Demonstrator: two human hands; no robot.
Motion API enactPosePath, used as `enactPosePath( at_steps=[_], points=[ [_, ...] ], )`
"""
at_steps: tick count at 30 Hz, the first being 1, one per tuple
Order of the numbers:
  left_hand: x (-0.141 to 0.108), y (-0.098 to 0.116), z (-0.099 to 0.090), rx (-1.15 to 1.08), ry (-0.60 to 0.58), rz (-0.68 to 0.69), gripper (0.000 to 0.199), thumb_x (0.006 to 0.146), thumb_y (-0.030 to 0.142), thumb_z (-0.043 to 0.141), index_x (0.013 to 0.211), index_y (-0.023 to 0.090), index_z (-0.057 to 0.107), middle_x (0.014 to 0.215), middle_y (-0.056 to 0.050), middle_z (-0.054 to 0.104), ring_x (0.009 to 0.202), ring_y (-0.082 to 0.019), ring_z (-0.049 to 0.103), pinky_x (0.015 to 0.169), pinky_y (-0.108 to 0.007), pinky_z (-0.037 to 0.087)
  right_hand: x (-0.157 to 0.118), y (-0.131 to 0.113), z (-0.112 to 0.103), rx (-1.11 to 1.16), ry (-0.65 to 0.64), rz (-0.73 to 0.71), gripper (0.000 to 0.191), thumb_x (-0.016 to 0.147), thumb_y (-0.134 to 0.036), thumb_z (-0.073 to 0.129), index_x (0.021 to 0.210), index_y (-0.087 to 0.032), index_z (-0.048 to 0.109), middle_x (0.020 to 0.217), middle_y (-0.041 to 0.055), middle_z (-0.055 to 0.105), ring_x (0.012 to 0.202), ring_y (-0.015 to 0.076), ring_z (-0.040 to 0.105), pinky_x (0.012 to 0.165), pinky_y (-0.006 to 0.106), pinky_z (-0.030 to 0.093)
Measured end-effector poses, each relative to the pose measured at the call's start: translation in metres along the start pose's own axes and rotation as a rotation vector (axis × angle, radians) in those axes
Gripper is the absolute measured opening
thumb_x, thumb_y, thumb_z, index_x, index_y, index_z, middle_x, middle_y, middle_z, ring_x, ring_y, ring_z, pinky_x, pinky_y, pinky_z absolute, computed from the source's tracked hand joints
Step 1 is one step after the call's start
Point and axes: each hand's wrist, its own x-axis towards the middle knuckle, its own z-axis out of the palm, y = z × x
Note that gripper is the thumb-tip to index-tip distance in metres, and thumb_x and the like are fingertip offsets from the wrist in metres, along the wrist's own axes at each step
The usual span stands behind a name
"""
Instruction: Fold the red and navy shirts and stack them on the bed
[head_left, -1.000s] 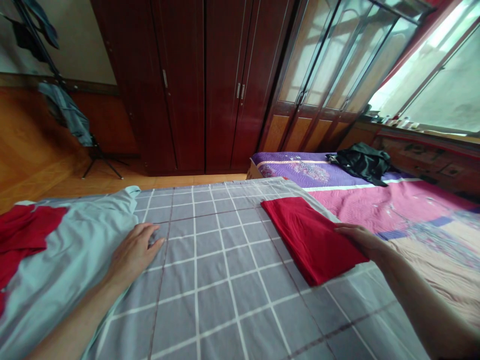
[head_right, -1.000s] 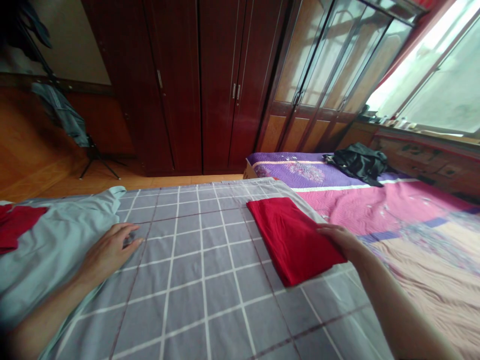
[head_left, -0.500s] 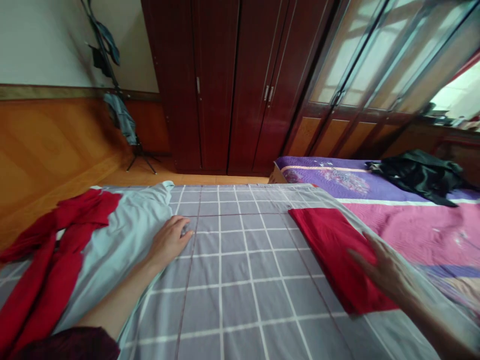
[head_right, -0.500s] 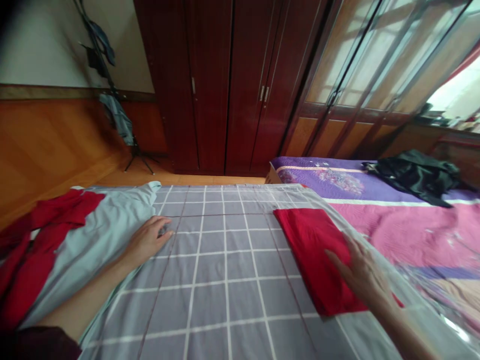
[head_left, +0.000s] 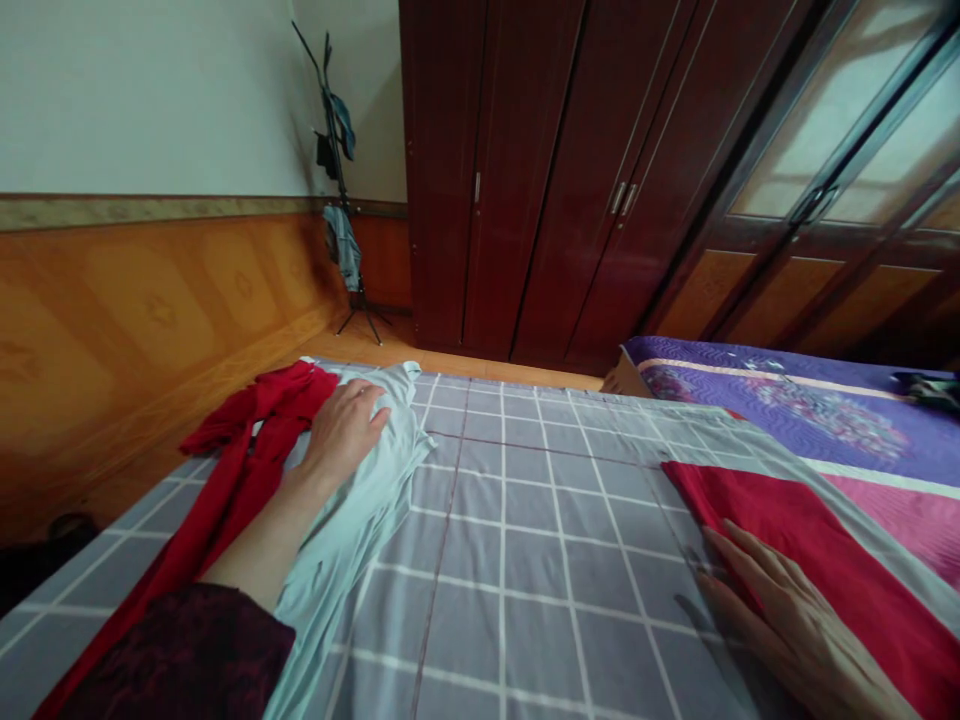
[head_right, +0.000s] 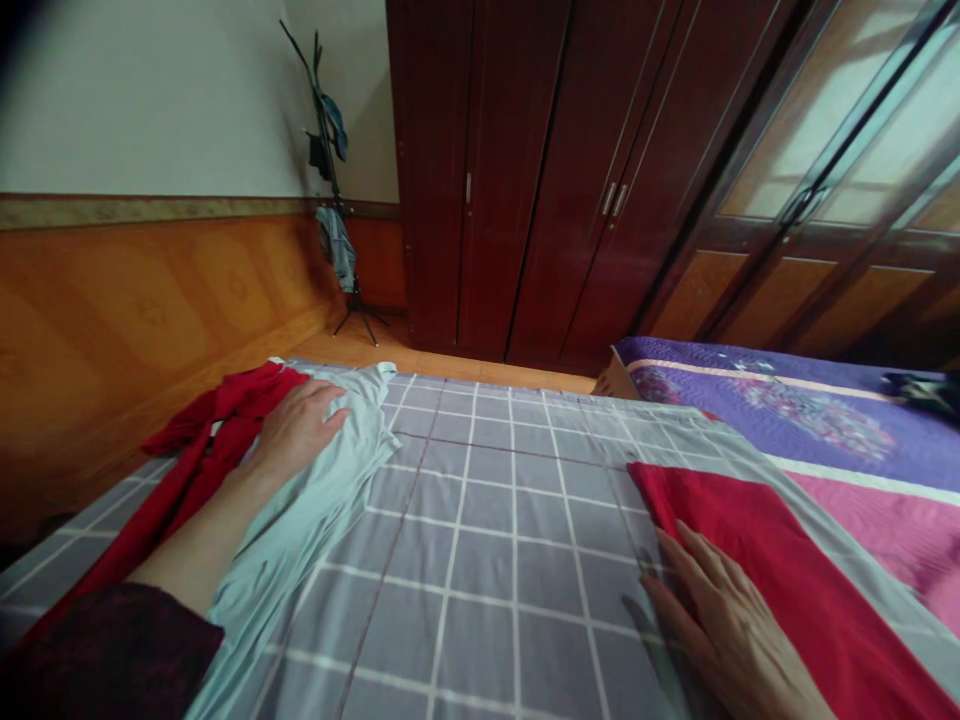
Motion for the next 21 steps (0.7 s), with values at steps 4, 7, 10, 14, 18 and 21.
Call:
enactPosePath(
  at_steps=[4,7,10,14,18,21],
  points=[
    [0.002,-0.042,-0.016,0.205,-0.02,-0.167,0.035,0.083,0.035,0.054,0.111,0.016,0.06,0.114,-0.015,0.059,0.107,-0.034,0.053,0.088,-0.043,0.045,0.024,-0.048,0.021,0.1,-0.057,-0.192,0.05,0.084,-0.053,0.051,0.127,-0.028,0.055,0.139,0.0099,0.048,0.125,0.0331,0.047,0.098,0.053,0.045],
    [-0.001,-0.068,-0.014,0.262,-0.086,-0.276,0.035,0.081,0.039,0.054,0.105,0.014,0.062,0.109,-0.018,0.061,0.101,-0.037,0.056,0.079,-0.043,0.047,0.043,-0.097,0.04,0.206,-0.084,-0.353,0.045,0.087,-0.045,0.051,0.126,-0.023,0.057,0.137,0.0137,0.05,0.124,0.0339,0.047,0.097,0.054,0.046],
    [0.0,-0.081,-0.012,0.249,-0.113,-0.353,0.03,0.085,0.033,0.046,0.099,0.014,0.063,0.098,-0.018,0.065,0.092,-0.035,0.061,0.07,-0.04,0.047,0.061,-0.143,0.056,0.254,-0.13,-0.405,0.039,0.087,-0.036,0.053,0.121,-0.019,0.061,0.134,0.0167,0.052,0.124,0.0353,0.048,0.098,0.055,0.045],
    [0.008,-0.058,-0.03,0.059,0.016,-0.402,0.027,0.087,0.034,0.043,0.089,0.017,0.063,0.078,-0.011,0.067,0.078,-0.029,0.064,0.067,-0.035,0.045,0.072,-0.173,0.066,0.343,-0.137,-0.36,0.037,0.086,-0.028,0.053,0.121,-0.02,0.061,0.13,0.0138,0.056,0.124,0.0331,0.048,0.102,0.055,0.04],
    [-0.006,0.02,-0.062,-0.545,0.158,-0.133,0.025,0.088,0.035,0.046,0.078,0.018,0.059,0.073,-0.001,0.065,0.071,-0.016,0.06,0.066,-0.024,0.044,0.067,-0.168,0.064,0.513,-0.18,-0.309,0.047,0.085,-0.032,0.056,0.131,-0.023,0.051,0.13,0.0124,0.056,0.122,0.0311,0.049,0.1,0.052,0.043],
    [-0.033,0.084,-0.071,-0.825,-0.022,0.104,0.02,0.09,0.029,0.049,0.079,0.018,0.061,0.072,0.001,0.064,0.067,-0.012,0.058,0.063,-0.021,0.043,0.058,-0.166,0.057,0.678,-0.244,-0.24,0.065,0.085,-0.036,0.059,0.143,-0.027,0.032,0.132,0.0125,0.053,0.117,0.0299,0.054,0.095,0.049,0.048]
  ],
)
